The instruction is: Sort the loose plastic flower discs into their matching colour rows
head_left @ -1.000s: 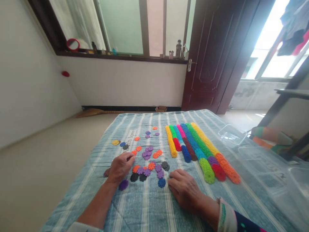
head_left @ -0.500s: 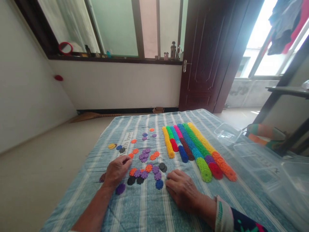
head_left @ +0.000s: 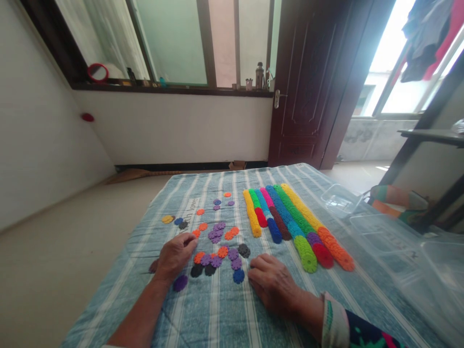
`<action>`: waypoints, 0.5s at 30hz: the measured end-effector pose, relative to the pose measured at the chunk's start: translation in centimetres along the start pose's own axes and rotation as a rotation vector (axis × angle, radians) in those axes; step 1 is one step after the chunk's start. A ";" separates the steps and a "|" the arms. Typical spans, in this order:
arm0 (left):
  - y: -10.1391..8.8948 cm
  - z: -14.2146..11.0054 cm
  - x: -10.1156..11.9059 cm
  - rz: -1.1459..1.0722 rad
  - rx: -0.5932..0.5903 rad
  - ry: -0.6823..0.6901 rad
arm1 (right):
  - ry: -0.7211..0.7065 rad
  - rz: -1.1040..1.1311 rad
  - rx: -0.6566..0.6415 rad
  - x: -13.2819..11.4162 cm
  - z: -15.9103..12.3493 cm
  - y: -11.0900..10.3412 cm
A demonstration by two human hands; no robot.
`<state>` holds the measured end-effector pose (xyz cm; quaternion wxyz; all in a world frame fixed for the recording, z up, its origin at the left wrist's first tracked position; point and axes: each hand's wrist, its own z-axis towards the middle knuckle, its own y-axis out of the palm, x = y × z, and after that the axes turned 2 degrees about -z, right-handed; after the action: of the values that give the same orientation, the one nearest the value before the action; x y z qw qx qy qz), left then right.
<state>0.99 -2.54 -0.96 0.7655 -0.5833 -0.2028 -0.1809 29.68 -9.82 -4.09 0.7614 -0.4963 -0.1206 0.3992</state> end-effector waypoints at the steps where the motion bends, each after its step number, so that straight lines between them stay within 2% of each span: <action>1: 0.0 0.0 0.0 0.001 -0.001 -0.003 | -0.001 -0.002 0.000 0.0 0.0 -0.1; 9: 0.4 0.0 -0.5 0.018 0.001 0.003 | -0.010 -0.031 0.007 -0.1 -0.4 0.4; 11: 0.4 0.0 -0.5 0.023 0.007 0.005 | -0.011 -0.032 0.011 -0.6 0.0 -0.4; 15: 0.5 -0.1 -0.6 0.016 0.012 0.020 | -0.090 0.042 0.053 -3.3 1.9 -4.1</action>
<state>0.78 -2.48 -1.70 0.7725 -0.5783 -0.1913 -0.1794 28.48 -11.71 1.02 0.7596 -0.4598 -0.1338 0.4401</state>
